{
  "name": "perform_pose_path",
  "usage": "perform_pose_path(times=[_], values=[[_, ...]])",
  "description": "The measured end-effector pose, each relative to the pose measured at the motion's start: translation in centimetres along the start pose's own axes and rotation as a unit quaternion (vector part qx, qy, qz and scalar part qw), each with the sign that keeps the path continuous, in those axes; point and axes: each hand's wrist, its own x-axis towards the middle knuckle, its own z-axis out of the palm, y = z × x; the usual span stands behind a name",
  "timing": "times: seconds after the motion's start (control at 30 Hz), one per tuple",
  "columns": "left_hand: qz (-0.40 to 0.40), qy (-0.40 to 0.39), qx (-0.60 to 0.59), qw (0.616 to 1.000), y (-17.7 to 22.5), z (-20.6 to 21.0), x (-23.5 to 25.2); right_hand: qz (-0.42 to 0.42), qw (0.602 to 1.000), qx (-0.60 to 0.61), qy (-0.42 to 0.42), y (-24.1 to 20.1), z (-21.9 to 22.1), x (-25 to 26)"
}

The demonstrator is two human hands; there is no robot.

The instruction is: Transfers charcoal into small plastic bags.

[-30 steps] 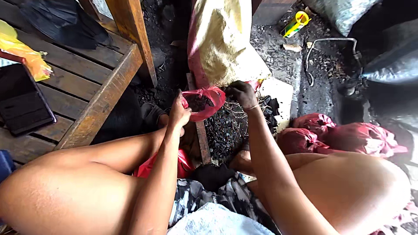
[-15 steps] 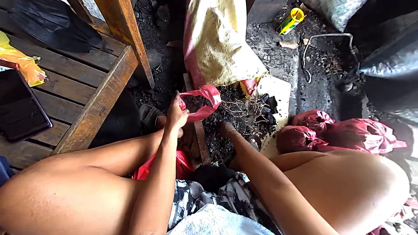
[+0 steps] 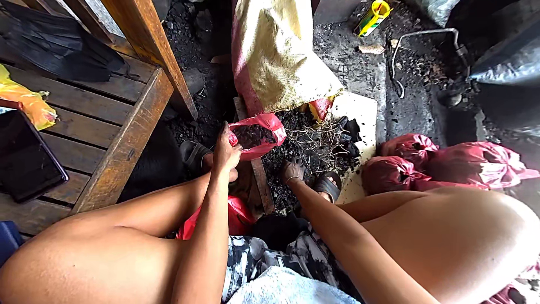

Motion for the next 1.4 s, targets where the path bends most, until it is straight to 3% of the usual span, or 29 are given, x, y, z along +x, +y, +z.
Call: perform_pose_path(times=[0.13,0.33,0.57,0.7,0.8,0.9,1.0,1.13,1.27,1.33,1.4], values=[[0.001,-0.006,-0.007,1.000,-0.3,-0.2,-0.2,-0.113,0.992,0.044,0.027,-0.8,0.2,1.9],[-0.018,0.000,0.024,1.000,0.0,-0.2,-0.8,-0.232,0.970,-0.026,-0.067,-2.4,1.4,4.2],[-0.028,-0.004,0.033,0.999,0.1,-0.1,-0.7,-0.244,0.967,-0.064,-0.017,-1.6,2.2,2.6],[-0.016,-0.003,0.031,0.999,-0.1,0.0,-0.6,-0.166,0.986,0.013,-0.030,-1.5,-0.2,2.2],[0.005,-0.004,0.026,1.000,-0.1,0.0,-0.5,-0.135,0.980,0.143,-0.038,0.6,-2.5,3.4],[0.009,-0.007,0.014,1.000,0.2,0.1,-0.4,-0.092,0.956,0.278,-0.012,3.7,-5.1,4.3],[0.015,-0.011,0.015,1.000,0.2,0.2,-0.2,-0.064,0.894,0.440,0.048,5.3,-9.1,3.7],[0.004,-0.023,0.030,0.999,0.8,-0.1,-0.3,-0.167,0.806,0.559,0.097,3.5,-15.3,1.7],[0.013,-0.025,0.032,0.999,0.6,0.1,-0.5,-0.302,0.770,0.559,0.060,-2.5,-18.0,-1.8],[0.012,-0.025,0.046,0.999,0.7,0.0,-0.5,-0.361,0.783,0.506,0.018,-5.8,-17.1,-2.5],[0.008,-0.025,0.048,0.998,0.8,0.0,-0.7,-0.363,0.866,0.343,0.019,-8.1,-16.2,-2.9]])
